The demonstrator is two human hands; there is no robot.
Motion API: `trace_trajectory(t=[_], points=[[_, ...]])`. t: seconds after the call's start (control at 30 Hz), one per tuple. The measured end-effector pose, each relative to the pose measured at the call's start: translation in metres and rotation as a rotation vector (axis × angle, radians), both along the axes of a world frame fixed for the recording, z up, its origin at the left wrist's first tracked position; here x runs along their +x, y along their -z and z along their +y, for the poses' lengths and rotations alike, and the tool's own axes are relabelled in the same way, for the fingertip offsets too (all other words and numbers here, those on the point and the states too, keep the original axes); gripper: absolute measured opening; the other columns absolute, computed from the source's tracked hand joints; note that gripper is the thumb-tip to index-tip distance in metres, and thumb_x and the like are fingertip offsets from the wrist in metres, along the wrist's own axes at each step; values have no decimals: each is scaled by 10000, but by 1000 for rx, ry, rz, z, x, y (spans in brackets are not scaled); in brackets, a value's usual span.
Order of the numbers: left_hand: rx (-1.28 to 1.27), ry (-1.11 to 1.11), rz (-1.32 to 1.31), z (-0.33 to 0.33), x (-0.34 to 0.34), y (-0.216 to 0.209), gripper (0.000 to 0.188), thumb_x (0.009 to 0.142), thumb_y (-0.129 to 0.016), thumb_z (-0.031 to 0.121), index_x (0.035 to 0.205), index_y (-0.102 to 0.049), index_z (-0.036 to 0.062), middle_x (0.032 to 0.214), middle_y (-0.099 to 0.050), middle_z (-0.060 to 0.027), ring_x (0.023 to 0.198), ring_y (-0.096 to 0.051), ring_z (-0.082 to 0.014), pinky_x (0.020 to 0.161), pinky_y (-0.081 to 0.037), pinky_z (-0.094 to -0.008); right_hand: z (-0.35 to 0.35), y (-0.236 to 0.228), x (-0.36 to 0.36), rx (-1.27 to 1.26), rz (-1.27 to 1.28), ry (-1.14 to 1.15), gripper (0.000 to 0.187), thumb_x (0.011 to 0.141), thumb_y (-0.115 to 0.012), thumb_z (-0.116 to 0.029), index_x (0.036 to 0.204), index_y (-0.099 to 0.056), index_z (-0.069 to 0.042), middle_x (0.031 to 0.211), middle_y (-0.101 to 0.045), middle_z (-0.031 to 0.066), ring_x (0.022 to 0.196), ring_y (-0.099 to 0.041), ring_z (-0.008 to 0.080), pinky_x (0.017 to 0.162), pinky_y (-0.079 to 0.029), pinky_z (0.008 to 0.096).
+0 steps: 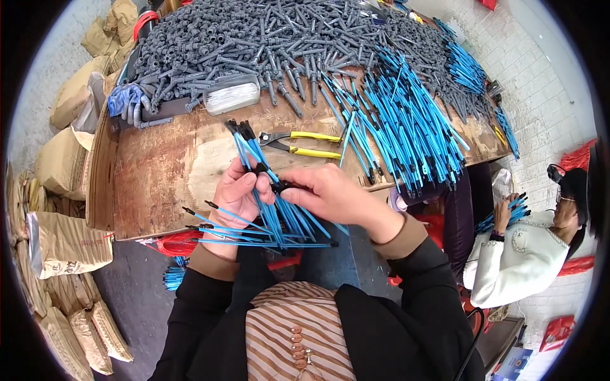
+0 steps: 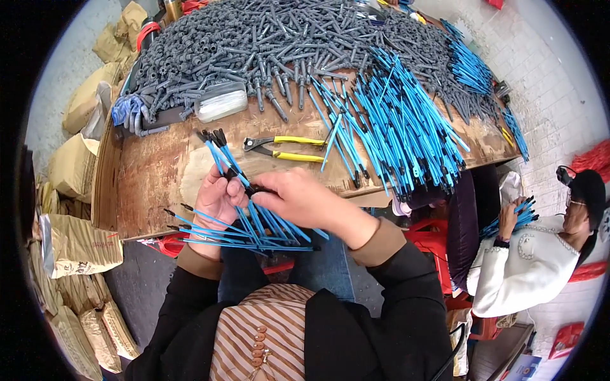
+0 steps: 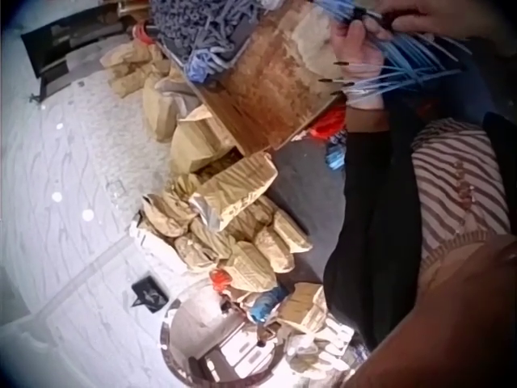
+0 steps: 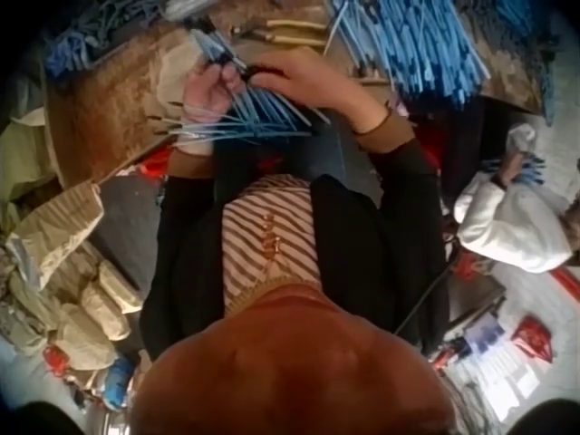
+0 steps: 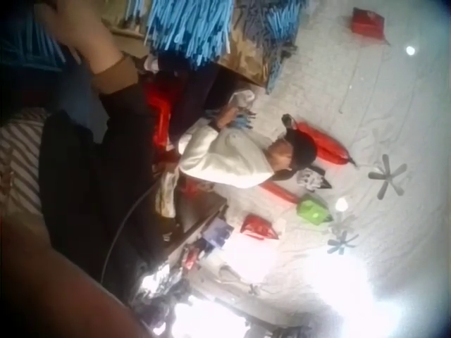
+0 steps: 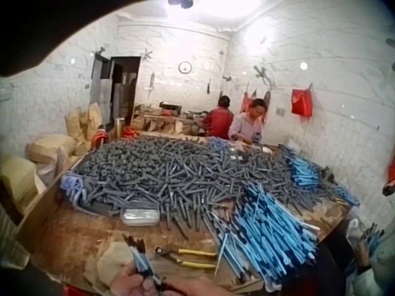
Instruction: Assembling blue pen components by attaching black tips and using pliers to trim or secure them.
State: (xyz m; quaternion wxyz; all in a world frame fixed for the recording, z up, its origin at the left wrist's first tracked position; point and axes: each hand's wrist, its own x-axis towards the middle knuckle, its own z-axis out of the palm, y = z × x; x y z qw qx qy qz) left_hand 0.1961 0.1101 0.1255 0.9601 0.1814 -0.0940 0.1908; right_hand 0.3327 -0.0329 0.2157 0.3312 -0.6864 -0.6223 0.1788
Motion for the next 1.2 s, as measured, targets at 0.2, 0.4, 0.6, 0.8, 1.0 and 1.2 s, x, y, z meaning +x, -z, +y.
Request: trace_trajectory(t=[0.2, 0.4, 0.6, 0.8, 1.0, 1.2], points=[[0, -7, 8, 7, 1, 17, 250, 899, -532, 51, 1149, -524, 45, 800, -620, -142, 623, -591, -225, 580, -498, -342, 30, 22, 126, -18, -287, 726, 340, 800, -630, -286, 979, -666, 0, 846, -689, 109, 716, -631, 247, 654, -500, 326], [64, -15, 102, 5, -2, 20, 222, 901, -526, 44, 1123, -543, 48, 783, -622, -134, 617, -590, -222, 574, -496, -334, 40, 75, 184, -336, -704, 737, 303, 775, -599, -254, 946, -668, -13, 843, -684, 139, 787, -642, 316, 710, -510, 393], [39, -32, 119, 5, 0, 19, 210, 904, -525, 49, 1112, -552, 52, 802, -632, -137, 615, -590, -220, 572, -495, -327, 45, 57, 181, -256, -601, 801, 263, 769, -585, -220, 952, -663, -48, 823, -672, 161, 770, -626, 373, 687, -504, 440], [35, -29, 128, 7, 0, 19, 214, 901, -529, 48, 1114, -554, 57, 833, -643, -144, 650, -615, -234, 597, -510, -336, 36, -39, 127, 206, -760, 811, 223, 806, -581, -111, 1002, -659, -40, 804, -680, 147, 690, -634, 330, 602, -507, 368], [-19, -92, 230, 2, -1, 6, 221, 895, -539, 53, 1116, -548, 58, 859, -647, -147, 695, -638, -256, 651, -533, -356, -4, -91, 37, 360, 477, 33, 267, 834, -579, 12, 1098, -612, 37, 817, -681, 95, 664, -603, 118, 594, -482, 196], [-23, -107, 102, -12, -6, -8, 252, 877, -580, 95, 1121, -532, 54, 885, -644, -144, 729, -644, -257, 691, -542, -363, -2, -22, -14, 65, -60, -59, 256, 780, -590, -19, 1033, -610, 8, 694, -623, 79, 507, -537, 197, 478, -407, 277]])
